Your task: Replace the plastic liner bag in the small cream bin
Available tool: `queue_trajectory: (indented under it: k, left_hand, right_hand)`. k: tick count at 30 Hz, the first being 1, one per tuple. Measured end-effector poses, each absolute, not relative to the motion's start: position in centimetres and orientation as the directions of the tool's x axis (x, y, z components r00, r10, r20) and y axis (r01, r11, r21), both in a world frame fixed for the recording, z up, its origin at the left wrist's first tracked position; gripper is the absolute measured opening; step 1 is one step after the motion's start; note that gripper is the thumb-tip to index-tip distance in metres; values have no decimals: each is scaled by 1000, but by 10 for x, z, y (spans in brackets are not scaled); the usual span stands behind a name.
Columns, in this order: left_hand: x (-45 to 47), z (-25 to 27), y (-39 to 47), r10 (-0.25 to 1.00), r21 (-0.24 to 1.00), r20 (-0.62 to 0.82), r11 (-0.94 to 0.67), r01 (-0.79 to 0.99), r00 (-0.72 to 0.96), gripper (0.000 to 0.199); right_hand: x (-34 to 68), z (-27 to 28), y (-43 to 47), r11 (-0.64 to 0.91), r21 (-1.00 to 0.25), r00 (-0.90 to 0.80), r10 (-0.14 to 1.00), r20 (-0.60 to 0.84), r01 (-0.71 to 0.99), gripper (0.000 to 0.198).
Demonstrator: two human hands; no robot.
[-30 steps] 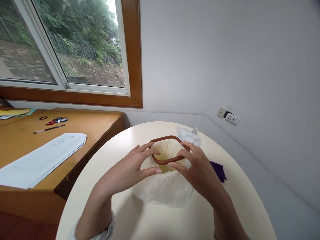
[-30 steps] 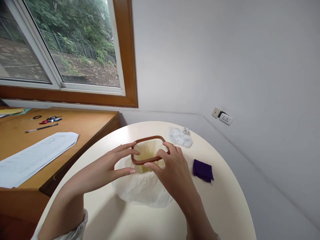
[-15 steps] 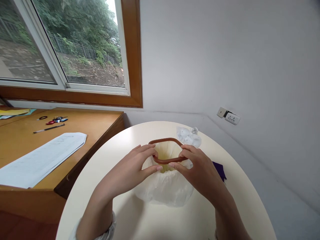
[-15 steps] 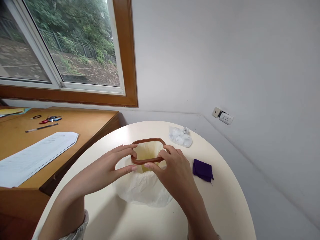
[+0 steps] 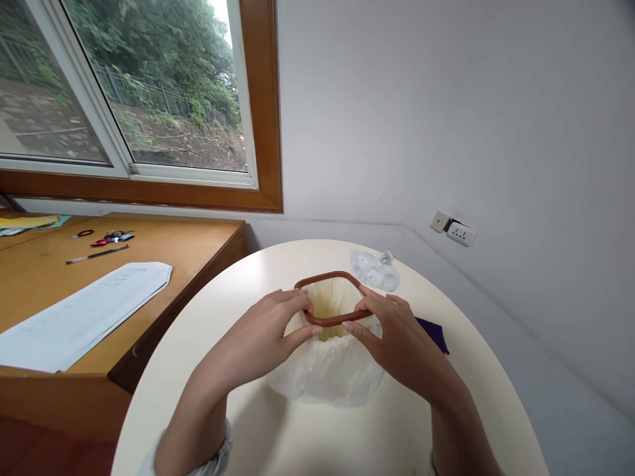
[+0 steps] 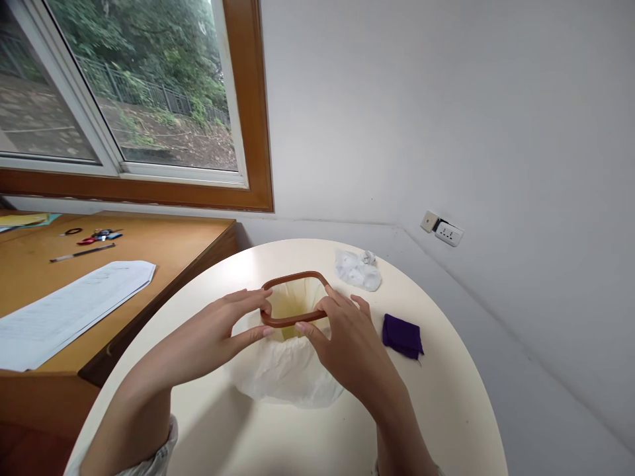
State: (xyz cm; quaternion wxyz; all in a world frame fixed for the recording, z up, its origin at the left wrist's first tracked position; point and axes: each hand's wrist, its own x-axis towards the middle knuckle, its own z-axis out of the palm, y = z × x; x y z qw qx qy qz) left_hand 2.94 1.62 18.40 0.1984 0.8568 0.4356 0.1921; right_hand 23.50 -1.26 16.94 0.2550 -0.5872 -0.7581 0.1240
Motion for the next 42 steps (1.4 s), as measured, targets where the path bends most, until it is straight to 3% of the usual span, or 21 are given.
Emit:
queue_trajectory:
  k: [19, 42]
  left_hand:
    - [33, 180, 15, 813, 409, 129, -566, 716, 568, 16]
    - [35, 172, 17, 801, 324, 105, -588, 741, 590, 20]
  right_hand:
    - [244, 160, -9, 294, -370, -258, 955, 144, 882, 26]
    - [249, 154, -4, 250, -459, -210, 968, 137, 853, 25]
